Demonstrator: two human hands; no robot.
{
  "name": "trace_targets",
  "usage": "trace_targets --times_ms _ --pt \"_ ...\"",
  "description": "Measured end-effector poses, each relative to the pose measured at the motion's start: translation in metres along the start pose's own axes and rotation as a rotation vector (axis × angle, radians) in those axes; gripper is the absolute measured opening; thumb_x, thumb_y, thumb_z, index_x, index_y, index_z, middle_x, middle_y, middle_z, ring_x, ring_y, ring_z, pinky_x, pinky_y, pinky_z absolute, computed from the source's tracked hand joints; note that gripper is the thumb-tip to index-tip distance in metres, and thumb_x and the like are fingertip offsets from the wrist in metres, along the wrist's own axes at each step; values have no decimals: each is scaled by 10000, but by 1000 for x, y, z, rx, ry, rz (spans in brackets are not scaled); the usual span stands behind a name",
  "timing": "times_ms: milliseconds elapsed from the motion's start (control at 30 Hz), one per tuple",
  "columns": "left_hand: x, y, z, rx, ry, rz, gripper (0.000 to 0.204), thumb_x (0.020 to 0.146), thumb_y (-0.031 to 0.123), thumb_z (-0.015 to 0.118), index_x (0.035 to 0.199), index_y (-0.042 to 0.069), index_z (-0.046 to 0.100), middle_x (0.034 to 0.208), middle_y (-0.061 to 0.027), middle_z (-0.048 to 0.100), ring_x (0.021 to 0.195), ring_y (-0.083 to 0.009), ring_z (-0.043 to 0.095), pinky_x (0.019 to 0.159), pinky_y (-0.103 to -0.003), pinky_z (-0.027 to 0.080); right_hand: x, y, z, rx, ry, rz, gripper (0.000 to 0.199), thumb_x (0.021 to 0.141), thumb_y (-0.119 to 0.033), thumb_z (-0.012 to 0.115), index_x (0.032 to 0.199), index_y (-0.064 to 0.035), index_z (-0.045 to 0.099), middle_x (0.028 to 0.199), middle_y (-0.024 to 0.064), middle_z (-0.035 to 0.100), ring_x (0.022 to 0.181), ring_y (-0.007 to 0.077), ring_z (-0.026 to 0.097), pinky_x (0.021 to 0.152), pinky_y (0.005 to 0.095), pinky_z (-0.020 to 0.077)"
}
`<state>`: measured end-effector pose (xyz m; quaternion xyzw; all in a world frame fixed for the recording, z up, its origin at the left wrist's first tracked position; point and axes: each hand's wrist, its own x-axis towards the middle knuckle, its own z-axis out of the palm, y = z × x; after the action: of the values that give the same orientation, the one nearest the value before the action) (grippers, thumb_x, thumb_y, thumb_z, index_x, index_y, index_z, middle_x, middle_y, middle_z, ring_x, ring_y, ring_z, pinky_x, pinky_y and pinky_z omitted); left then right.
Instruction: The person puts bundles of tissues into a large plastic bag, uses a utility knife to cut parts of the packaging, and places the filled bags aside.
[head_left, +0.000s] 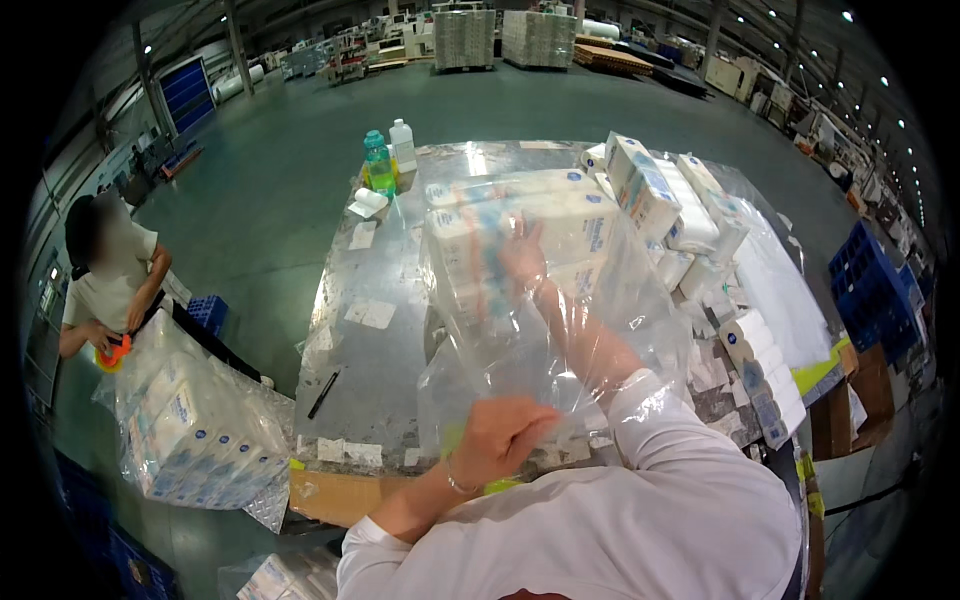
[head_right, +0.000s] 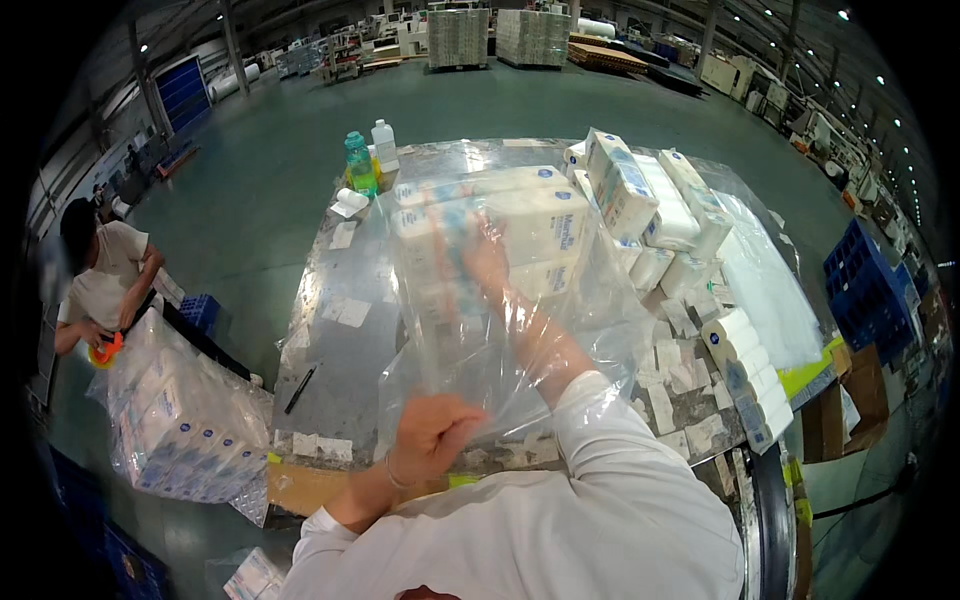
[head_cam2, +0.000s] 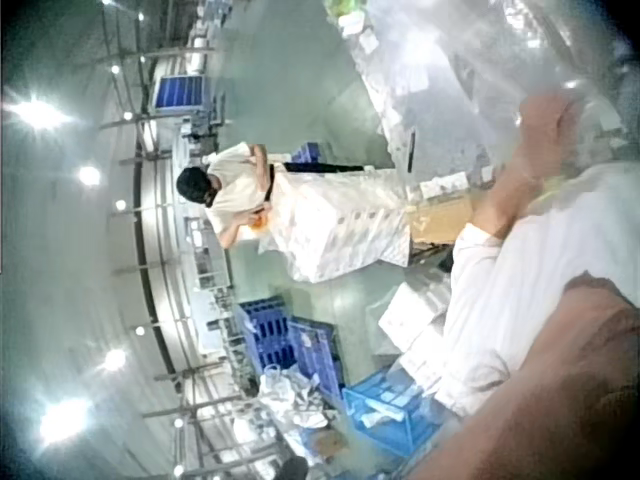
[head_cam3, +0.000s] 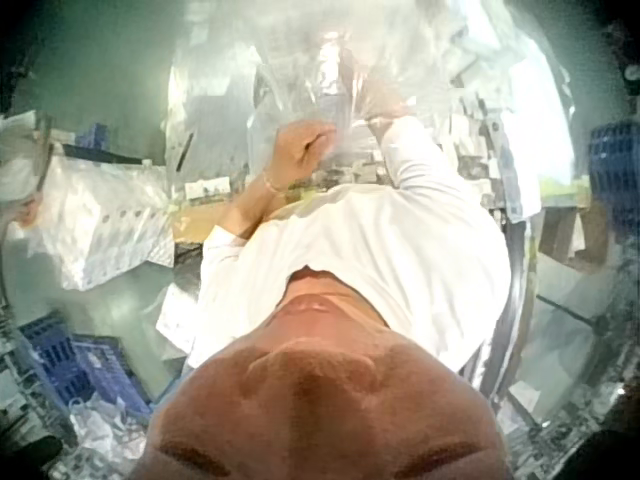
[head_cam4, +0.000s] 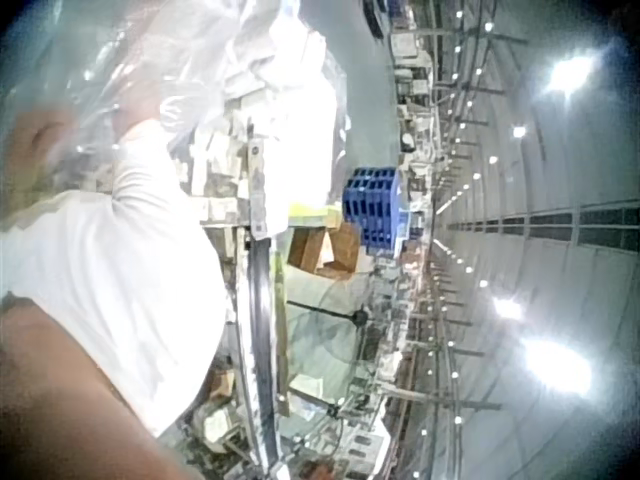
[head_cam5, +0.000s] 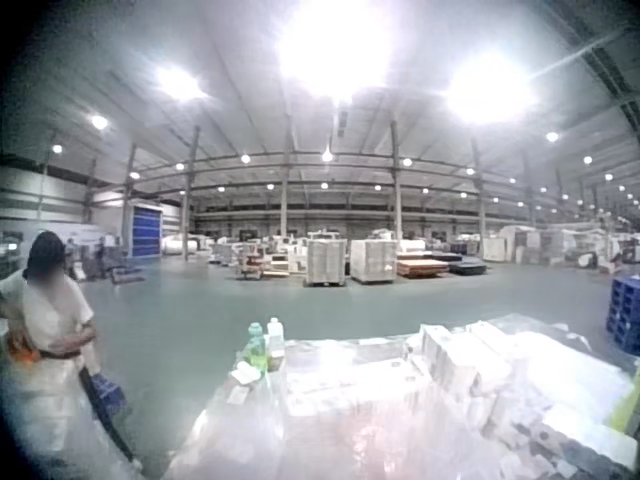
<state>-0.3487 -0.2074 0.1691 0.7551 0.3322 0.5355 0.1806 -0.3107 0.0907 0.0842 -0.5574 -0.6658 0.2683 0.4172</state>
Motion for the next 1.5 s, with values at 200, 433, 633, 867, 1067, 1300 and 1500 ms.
trace_targets --times_ms 200,433,633,867,1067,1300,1500 --pt "-48 -42 12 -244 -389 -590 147 830 141 534 889 23 599 706 -97 579 609 -211 533 582 -279 425 -13 35 -23 -29 -296 -115 846 703 -200 587 1346 -9 71 1277 285 312 1104 412 415 919 398 359" --pt "-103 -94 28 174 -384 -843 196 841 202 523 915 39 603 788 -118 603 676 -223 568 626 -291 442 -86 200 -173 -418 87 23 690 707 -181 588 1308 -50 273 1164 224 460 1046 378 455 881 422 377" --pt "-115 -133 45 317 -543 -757 228 779 215 599 960 76 596 777 -112 598 685 -226 569 618 -307 448 -272 236 -275 -482 -588 -41 445 724 -154 550 1156 -68 486 1026 163 566 900 322 552 792 368 443" --pt "-48 -118 90 579 -1144 -302 317 750 331 603 901 55 568 746 -137 591 712 -304 575 600 -389 457 -233 322 -475 -552 629 397 359 759 -171 532 1080 -11 529 1005 189 573 912 333 552 789 383 435" --pt "80 -40 194 327 -1397 -498 267 804 312 555 823 49 597 656 -125 597 632 -347 565 579 -377 459 -193 393 -549 -1085 396 760 601 795 -517 443 1128 -20 500 1023 190 565 950 294 542 805 373 422" --pt "98 -124 382 -332 -768 -878 356 869 231 478 1153 16 466 1057 -67 520 942 -160 500 808 -282 410 -209 341 -470 -367 -151 790 670 707 -655 477 732 -7 643 680 141 613 646 265 602 591 358 466" --pt "77 -173 452 -782 -446 -1363 469 902 362 366 1212 12 407 1119 -89 517 987 -191 517 847 -304 423 -239 360 -358 418 736 607 544 727 -442 625 988 27 537 890 109 557 789 180 538 664 295 427"
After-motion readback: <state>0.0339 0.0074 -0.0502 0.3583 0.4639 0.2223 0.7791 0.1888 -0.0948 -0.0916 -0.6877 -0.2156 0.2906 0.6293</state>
